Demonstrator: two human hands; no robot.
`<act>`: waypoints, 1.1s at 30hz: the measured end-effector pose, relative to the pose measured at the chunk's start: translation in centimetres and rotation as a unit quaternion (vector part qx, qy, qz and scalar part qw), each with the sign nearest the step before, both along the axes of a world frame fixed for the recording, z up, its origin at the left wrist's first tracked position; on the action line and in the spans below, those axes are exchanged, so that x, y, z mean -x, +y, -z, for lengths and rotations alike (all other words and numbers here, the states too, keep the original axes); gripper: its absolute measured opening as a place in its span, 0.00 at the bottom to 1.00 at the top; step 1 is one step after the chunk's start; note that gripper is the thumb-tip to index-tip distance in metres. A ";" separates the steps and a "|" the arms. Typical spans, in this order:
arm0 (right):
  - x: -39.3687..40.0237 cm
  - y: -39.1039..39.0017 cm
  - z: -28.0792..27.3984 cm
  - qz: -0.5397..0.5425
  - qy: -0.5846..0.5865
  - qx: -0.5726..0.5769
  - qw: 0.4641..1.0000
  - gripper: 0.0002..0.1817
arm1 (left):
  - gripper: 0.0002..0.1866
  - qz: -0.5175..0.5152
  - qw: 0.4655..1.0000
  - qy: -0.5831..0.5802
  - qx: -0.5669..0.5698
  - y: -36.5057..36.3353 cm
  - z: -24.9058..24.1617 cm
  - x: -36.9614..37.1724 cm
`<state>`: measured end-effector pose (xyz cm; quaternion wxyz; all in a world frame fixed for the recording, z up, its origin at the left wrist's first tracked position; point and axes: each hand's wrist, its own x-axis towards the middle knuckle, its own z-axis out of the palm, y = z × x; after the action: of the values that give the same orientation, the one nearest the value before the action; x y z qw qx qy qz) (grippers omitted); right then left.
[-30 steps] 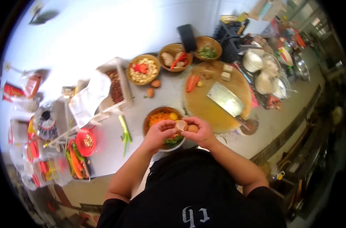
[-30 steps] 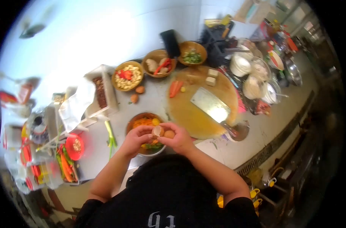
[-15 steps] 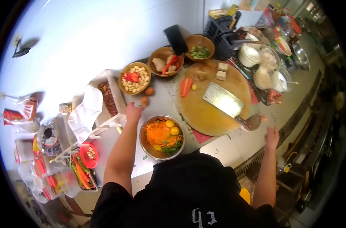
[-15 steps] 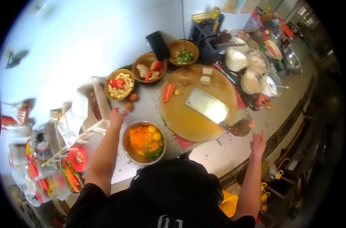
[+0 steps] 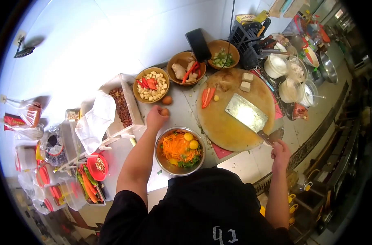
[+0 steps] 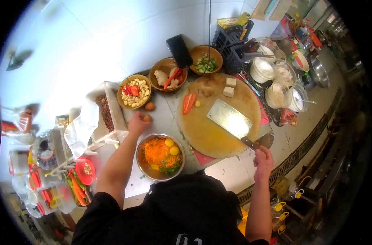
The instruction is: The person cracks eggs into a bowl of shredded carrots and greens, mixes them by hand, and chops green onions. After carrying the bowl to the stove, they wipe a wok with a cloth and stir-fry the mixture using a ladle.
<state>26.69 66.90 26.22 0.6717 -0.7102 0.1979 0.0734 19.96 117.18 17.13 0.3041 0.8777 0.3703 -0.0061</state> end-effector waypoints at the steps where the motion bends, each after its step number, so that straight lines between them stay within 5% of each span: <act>1: 0.0 1.3 -0.3 -0.026 0.014 -0.032 0.999 0.16 | 0.23 -0.001 1.000 -0.001 0.000 -0.1 -0.1 0.1; 4: 0.3 5.9 -1.0 -0.121 0.026 -0.142 0.982 0.21 | 0.22 0.016 0.993 -0.117 0.030 -1.1 -1.3 0.8; 6: 0.7 9.9 -2.3 -0.176 0.023 -0.186 0.966 0.24 | 0.18 0.013 0.961 -0.212 0.177 -3.4 -4.8 1.6; 7: 1.1 11.3 -2.3 -0.255 -0.024 -0.120 0.959 0.25 | 0.18 0.011 0.961 -0.214 0.174 -4.7 -6.4 2.1; 9: 2.3 14.8 -3.9 -0.382 -0.131 0.023 0.915 0.26 | 0.14 -0.072 0.811 -0.289 0.503 -7.4 -9.2 3.6; 11: 3.8 18.0 -6.4 -0.433 -0.192 0.097 0.875 0.26 | 0.12 -0.084 0.686 -0.269 0.671 -9.1 -10.8 5.7; 13: 4.9 19.9 -7.2 -0.412 -0.443 0.132 0.786 0.27 | 0.12 -0.089 0.655 -0.266 0.701 -10.9 -12.0 7.4; 16: 6.1 21.1 -7.2 -0.387 -0.561 0.094 0.725 0.28 | 0.11 -0.092 0.611 -0.268 0.739 -12.5 -12.6 9.7; 19: 6.4 22.3 -7.4 -0.470 -0.542 0.114 0.688 0.26 | 0.10 -0.110 0.609 -0.275 0.736 -13.0 -13.3 11.2; 23: 7.1 22.5 -7.1 -0.430 -0.566 0.056 0.701 0.26 | 0.09 -0.160 0.620 -0.285 0.714 -12.8 -13.8 12.7; 25: 7.2 23.3 -7.8 -0.519 -0.560 0.109 0.636 0.26 | 0.10 -0.164 0.620 -0.292 0.710 -12.9 -13.9 13.2; 29: 7.7 23.6 -6.8 -0.488 -0.508 0.046 0.708 0.25 | 0.10 -0.185 0.637 -0.299 0.686 -12.2 -13.8 14.2; 31: 7.9 23.7 -6.6 -0.475 -0.239 -0.156 0.832 0.24 | 0.10 -0.188 0.636 -0.304 0.684 -11.8 -13.9 14.6; 32: 7.7 23.8 -6.6 -0.475 -0.240 -0.156 0.832 0.24 | 0.11 -0.187 0.636 -0.306 0.683 -11.4 -14.0 14.6; 33: 7.1 24.0 -6.7 -0.469 -0.082 -0.229 0.849 0.23 | 0.11 -0.184 0.636 -0.305 0.684 -11.0 -14.2 14.6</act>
<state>19.58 90.87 32.94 0.7146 -0.5479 -0.2369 0.3647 5.35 106.15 31.29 0.9081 0.2839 0.3004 0.0669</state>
